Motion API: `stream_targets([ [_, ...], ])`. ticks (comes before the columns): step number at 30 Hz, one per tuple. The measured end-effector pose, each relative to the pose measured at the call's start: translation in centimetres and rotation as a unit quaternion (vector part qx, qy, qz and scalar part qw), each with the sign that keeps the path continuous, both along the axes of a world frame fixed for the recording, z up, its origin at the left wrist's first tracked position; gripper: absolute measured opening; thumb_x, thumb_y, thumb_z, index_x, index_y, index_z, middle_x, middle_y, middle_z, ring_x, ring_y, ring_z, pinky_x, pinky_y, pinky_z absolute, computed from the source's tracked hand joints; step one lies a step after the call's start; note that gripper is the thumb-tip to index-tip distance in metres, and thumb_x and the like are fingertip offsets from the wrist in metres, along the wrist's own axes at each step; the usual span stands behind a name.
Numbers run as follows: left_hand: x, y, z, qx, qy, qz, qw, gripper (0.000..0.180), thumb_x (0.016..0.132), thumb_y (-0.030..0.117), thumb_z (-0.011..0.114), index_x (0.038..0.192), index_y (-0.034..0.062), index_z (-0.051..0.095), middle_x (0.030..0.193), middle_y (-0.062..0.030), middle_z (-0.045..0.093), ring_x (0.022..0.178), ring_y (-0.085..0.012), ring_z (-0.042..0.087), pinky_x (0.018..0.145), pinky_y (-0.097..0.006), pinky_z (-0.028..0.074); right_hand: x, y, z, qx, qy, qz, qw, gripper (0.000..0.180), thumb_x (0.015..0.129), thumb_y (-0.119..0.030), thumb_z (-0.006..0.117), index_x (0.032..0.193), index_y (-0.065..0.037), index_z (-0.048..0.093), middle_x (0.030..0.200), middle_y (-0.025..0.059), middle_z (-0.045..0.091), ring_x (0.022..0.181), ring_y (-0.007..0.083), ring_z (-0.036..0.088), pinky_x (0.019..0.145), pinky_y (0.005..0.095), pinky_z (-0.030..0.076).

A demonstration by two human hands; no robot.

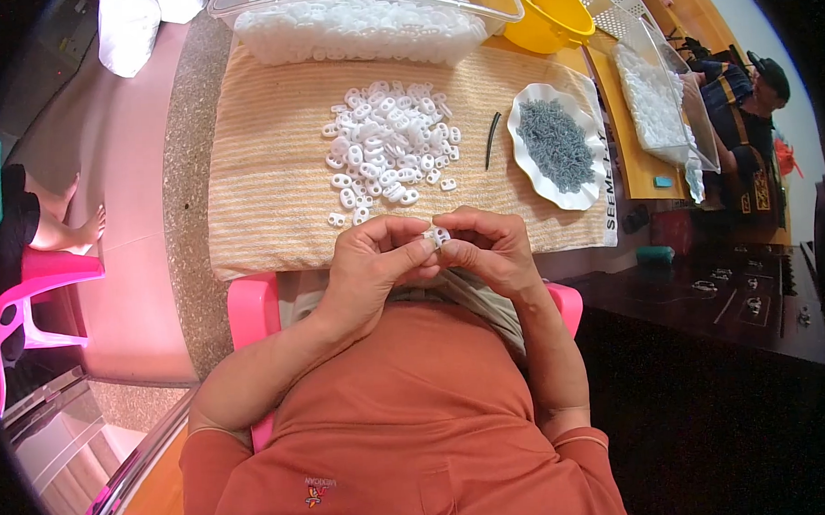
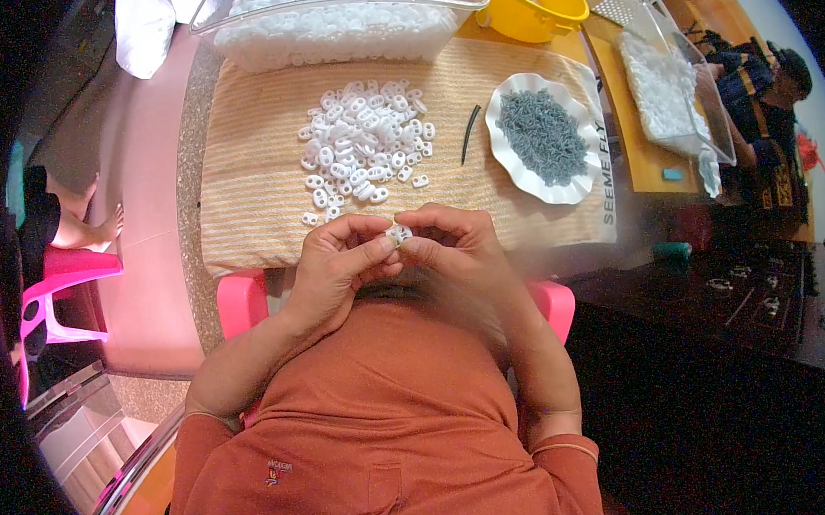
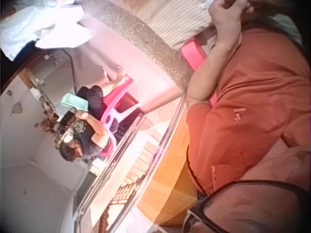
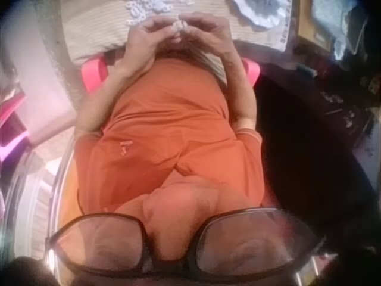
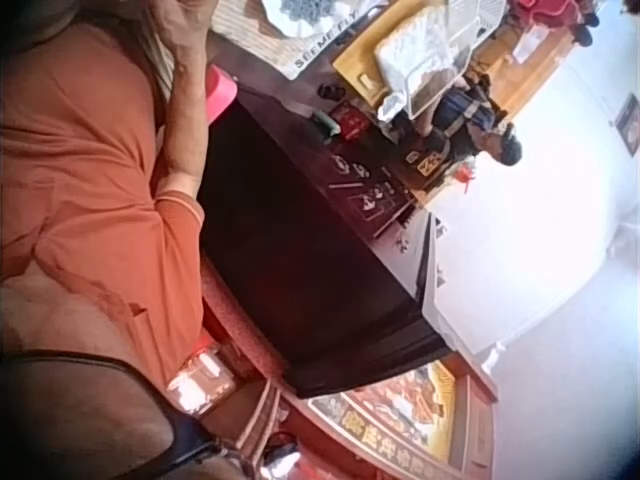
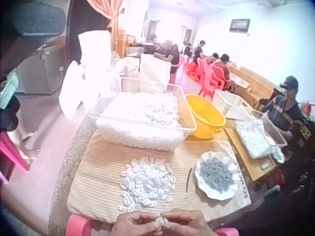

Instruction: Manually assembling small white plastic components by inserting tiny grey inserts.

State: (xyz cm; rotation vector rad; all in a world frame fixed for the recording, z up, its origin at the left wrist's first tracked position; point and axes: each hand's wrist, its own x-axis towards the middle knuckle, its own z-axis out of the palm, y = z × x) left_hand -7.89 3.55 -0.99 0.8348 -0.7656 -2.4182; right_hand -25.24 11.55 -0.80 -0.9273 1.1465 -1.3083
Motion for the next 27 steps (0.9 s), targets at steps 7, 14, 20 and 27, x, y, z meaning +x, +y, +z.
stream_targets([
  [7, 0.1, -0.1, 0.1, 0.022, 0.001, -0.007, 1.0, 0.013, 0.087, 0.004, 0.065, 0.098, -0.0017, 0.062, 0.086, -0.0078, 0.066, 0.075, -0.0124, 0.064, 0.069, -0.025, 0.057, 0.0, 0.1, 0.1, 0.005, -0.012, 0.003, 1.0, 0.027, 0.086, 0.004, 0.062, 0.114, 0.004, 0.061, 0.098, 0.0095, 0.062, 0.088, 0.0155, 0.064, 0.077, 0.0264, 0.054],
  [14, 0.2, 0.0, 0.4, 0.007, -0.008, -0.017, 1.0, 0.013, 0.086, 0.003, 0.065, 0.097, -0.002, 0.062, 0.087, -0.0086, 0.066, 0.075, -0.0132, 0.065, 0.069, -0.026, 0.058, 0.5, 0.2, 0.7, 0.035, -0.08, -0.002, 0.996, 0.027, 0.085, 0.004, 0.063, 0.112, 0.005, 0.062, 0.101, 0.0096, 0.064, 0.091, 0.0145, 0.063, 0.079, 0.0257, 0.053],
  [20, 0.2, -0.1, 0.0, 0.031, 0.014, -0.019, 0.999, 0.014, 0.086, 0.003, 0.064, 0.099, -0.0018, 0.061, 0.089, -0.0094, 0.066, 0.077, -0.0138, 0.065, 0.07, -0.026, 0.058, 0.6, 0.2, 0.9, 0.058, -0.051, -0.016, 0.997, 0.027, 0.085, 0.001, 0.065, 0.111, 0.005, 0.062, 0.101, 0.0087, 0.064, 0.089, 0.0138, 0.063, 0.077, 0.0249, 0.053],
  [27, 0.2, -0.4, 0.4, 0.057, 0.036, -0.026, 0.997, 0.014, 0.087, 0.004, 0.063, 0.101, 0.0013, 0.061, 0.09, -0.0085, 0.066, 0.078, -0.0143, 0.065, 0.071, -0.027, 0.059, 0.6, 0.2, 0.6, 0.04, -0.071, -0.027, 0.996, 0.028, 0.086, 0.0, 0.064, 0.113, 0.005, 0.06, 0.098, 0.0073, 0.065, 0.083, 0.0138, 0.064, 0.072, 0.0243, 0.054],
])
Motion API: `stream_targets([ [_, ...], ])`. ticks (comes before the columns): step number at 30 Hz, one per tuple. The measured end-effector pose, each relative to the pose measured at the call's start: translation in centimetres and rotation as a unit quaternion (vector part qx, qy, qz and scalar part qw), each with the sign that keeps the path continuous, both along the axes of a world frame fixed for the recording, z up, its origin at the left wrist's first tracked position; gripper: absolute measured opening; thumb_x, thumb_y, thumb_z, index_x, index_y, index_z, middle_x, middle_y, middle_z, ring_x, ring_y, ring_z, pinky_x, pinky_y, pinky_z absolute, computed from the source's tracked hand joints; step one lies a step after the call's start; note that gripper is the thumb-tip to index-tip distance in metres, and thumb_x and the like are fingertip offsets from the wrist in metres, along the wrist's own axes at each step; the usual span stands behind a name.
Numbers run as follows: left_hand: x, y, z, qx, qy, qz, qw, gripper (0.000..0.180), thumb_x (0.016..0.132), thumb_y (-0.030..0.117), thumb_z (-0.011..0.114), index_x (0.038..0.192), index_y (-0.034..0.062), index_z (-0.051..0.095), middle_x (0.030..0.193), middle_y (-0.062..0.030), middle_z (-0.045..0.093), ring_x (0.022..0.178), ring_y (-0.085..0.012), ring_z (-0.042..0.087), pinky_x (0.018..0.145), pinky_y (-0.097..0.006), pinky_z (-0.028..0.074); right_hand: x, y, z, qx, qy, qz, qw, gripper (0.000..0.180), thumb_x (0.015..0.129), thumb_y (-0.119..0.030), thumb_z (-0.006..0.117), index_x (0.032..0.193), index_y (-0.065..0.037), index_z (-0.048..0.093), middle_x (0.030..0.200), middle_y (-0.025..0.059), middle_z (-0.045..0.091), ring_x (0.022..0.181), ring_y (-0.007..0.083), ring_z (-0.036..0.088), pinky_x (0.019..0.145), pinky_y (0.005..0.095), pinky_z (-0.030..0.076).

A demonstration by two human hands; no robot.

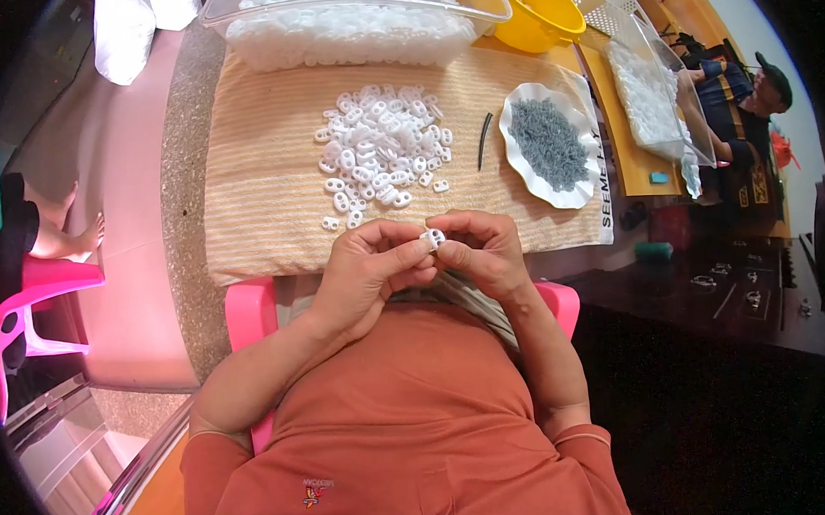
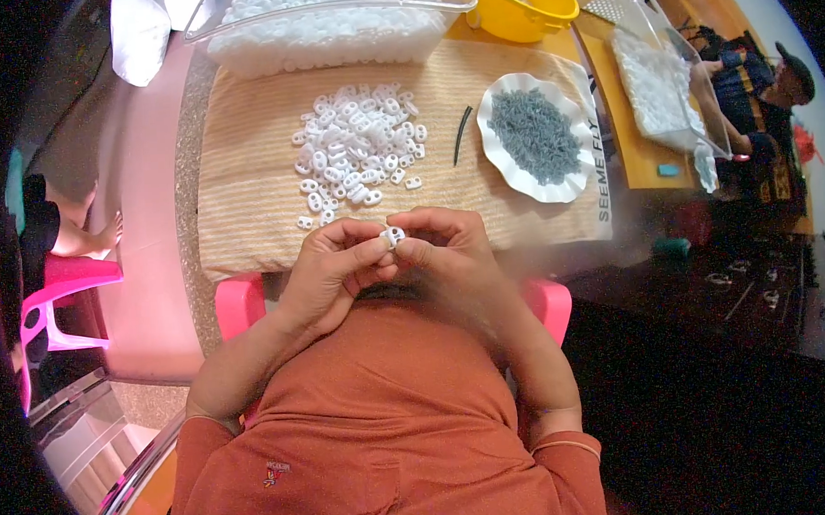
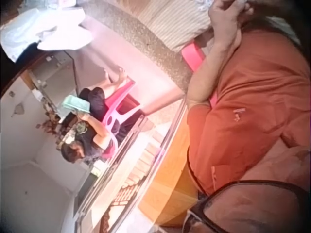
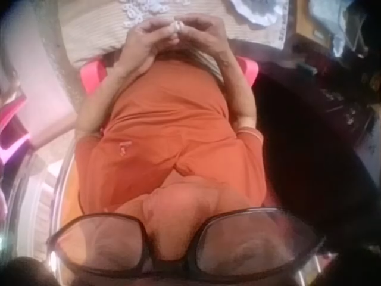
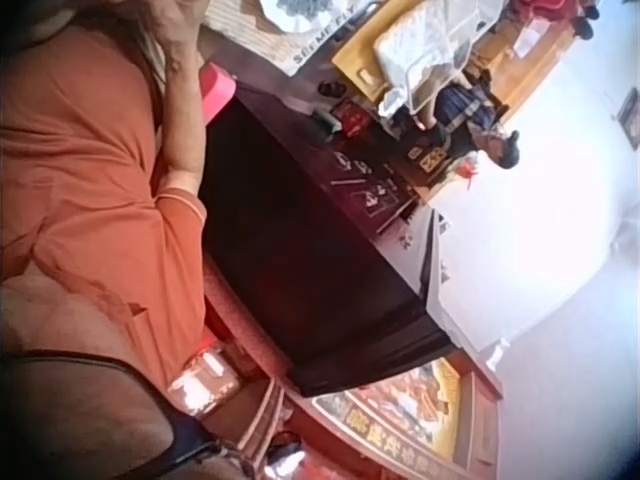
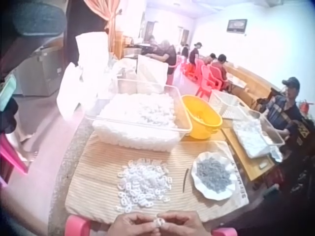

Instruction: Manually assembling small white plastic components by inserting tiny grey inserts.

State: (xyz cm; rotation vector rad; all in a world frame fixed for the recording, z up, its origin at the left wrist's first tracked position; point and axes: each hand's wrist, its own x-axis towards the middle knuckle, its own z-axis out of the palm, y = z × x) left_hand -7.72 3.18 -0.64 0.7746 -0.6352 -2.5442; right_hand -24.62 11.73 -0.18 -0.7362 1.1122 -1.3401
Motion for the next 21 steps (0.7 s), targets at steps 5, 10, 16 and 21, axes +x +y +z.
stream_targets([
  [5, 0.1, -0.1, -0.1, 0.032, 0.032, -0.012, 0.999, 0.018, 0.087, 0.005, 0.064, 0.104, 0.0009, 0.06, 0.094, -0.0085, 0.066, 0.082, -0.0146, 0.065, 0.072, -0.027, 0.058, 0.3, -0.1, 0.4, -0.002, -0.037, -0.009, 0.999, 0.03, 0.085, -0.003, 0.067, 0.112, 0.004, 0.061, 0.102, 0.0089, 0.061, 0.088, 0.0146, 0.062, 0.076, 0.0248, 0.052],
  [10, 0.0, -0.1, 0.3, 0.05, 0.061, -0.036, 0.996, 0.011, 0.087, 0.006, 0.065, 0.096, 0.0033, 0.058, 0.092, -0.0069, 0.064, 0.081, -0.0141, 0.065, 0.073, -0.028, 0.058, 0.2, -0.2, -0.2, -0.079, -0.023, 0.0, 0.997, 0.03, 0.082, -0.009, 0.072, 0.108, 0.001, 0.064, 0.108, 0.0099, 0.055, 0.094, 0.0136, 0.055, 0.082, 0.0251, 0.046],
  [16, 0.2, -0.1, 0.1, 0.047, 0.09, -0.048, 0.994, 0.011, 0.086, 0.006, 0.067, 0.09, 0.0037, 0.057, 0.086, -0.0064, 0.064, 0.077, -0.0148, 0.064, 0.072, -0.028, 0.057, 0.8, -0.3, -0.2, -0.097, -0.017, 0.001, 0.995, 0.027, 0.08, -0.012, 0.074, 0.104, 0.0, 0.067, 0.107, 0.009, 0.054, 0.09, 0.011, 0.051, 0.081, 0.0233, 0.042],
  [21, 0.4, -0.1, 0.3, 0.035, 0.1, -0.051, 0.993, 0.009, 0.086, 0.005, 0.067, 0.087, 0.0033, 0.058, 0.085, -0.0062, 0.064, 0.076, -0.0145, 0.064, 0.072, -0.028, 0.057, 1.1, -0.1, 0.5, -0.092, 0.004, -0.002, 0.996, 0.028, 0.079, -0.013, 0.075, 0.102, 0.0, 0.067, 0.104, 0.0098, 0.056, 0.089, 0.012, 0.053, 0.079, 0.024, 0.044],
])
